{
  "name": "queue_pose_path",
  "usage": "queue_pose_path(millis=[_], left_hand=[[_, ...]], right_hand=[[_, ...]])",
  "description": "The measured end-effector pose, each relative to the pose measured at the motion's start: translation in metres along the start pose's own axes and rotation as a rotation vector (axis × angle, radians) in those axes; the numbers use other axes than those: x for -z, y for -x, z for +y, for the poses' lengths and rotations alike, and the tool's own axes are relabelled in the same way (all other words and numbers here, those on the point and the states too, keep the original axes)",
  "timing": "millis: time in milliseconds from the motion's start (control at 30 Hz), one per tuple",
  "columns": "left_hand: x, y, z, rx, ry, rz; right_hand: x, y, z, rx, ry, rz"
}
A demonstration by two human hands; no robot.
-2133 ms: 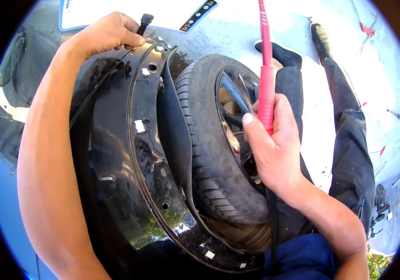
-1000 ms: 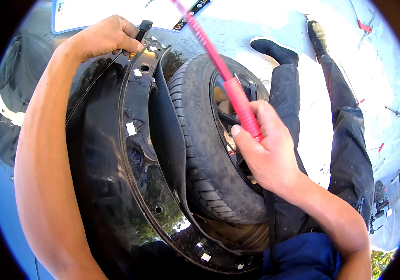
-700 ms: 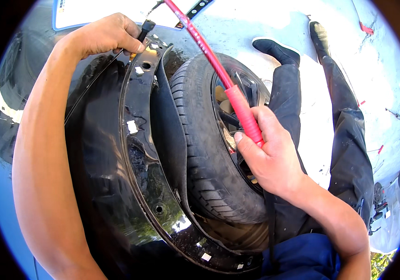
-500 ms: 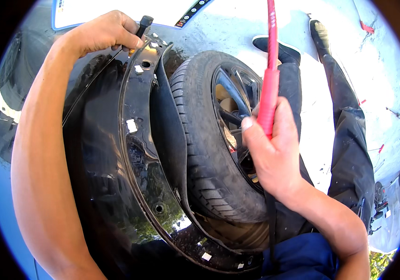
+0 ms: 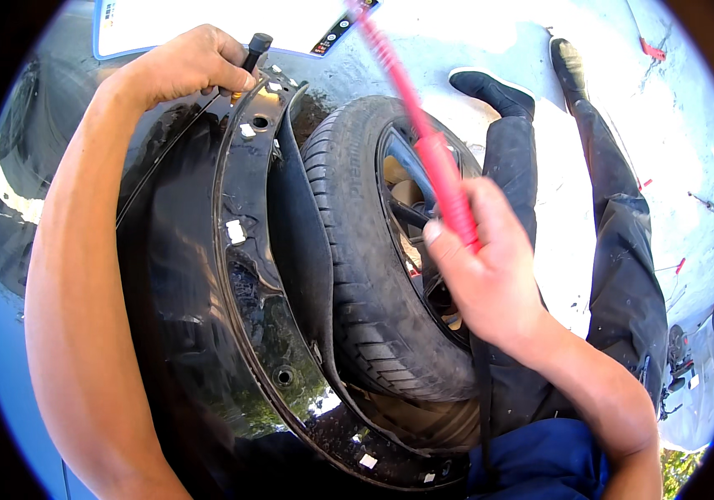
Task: The person uses a hammer and a punch tool to tap high spots on a black car fender while using a reflection board. They wipe the surface with their hand and reposition the board.
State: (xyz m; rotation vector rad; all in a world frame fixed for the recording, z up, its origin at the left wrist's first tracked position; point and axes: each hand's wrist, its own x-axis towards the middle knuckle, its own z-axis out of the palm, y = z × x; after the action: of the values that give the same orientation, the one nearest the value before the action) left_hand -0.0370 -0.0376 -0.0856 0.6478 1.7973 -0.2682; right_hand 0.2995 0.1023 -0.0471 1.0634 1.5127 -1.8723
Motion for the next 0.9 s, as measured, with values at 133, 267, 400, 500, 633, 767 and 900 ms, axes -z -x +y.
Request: queue_pose_path(millis=[133, 267, 400, 500, 633, 767, 900], left_hand=[[-0.004, -0.004, -0.006, -0.043, 0.058, -0.013], [-0.003, -0.005, 0.001, -0.018, -0.031, -0.032], [-0.006, -0.003, -0.009, -0.029, 0.057, 0.005], [-0.004, -0.007, -0.009, -0.041, 0.068, -0.056], [-0.007, -0.007, -0.013, -0.061, 0.068, -0.007], [-0.004, -0.007, -0.008, -0.046, 0.099, -0.024], [-0.002, -0.009, -0.009, -0.051, 0.078, -0.047]], right_hand=[[-0.003, 0.002, -0.016, -0.168, -0.356, 0.110], [0.002, 0.000, -0.001, 0.013, 0.106, -0.007], [0.002, -0.004, -0.020, -0.148, -0.295, 0.062], [-0.003, 0.001, -0.007, -0.072, -0.075, 0.054], [0.002, -0.001, -0.007, -0.026, 0.008, -0.007], [0.001, -0.002, -0.014, -0.121, -0.272, 0.100], [0.006, -0.002, -0.012, 0.058, 0.208, -0.105]])
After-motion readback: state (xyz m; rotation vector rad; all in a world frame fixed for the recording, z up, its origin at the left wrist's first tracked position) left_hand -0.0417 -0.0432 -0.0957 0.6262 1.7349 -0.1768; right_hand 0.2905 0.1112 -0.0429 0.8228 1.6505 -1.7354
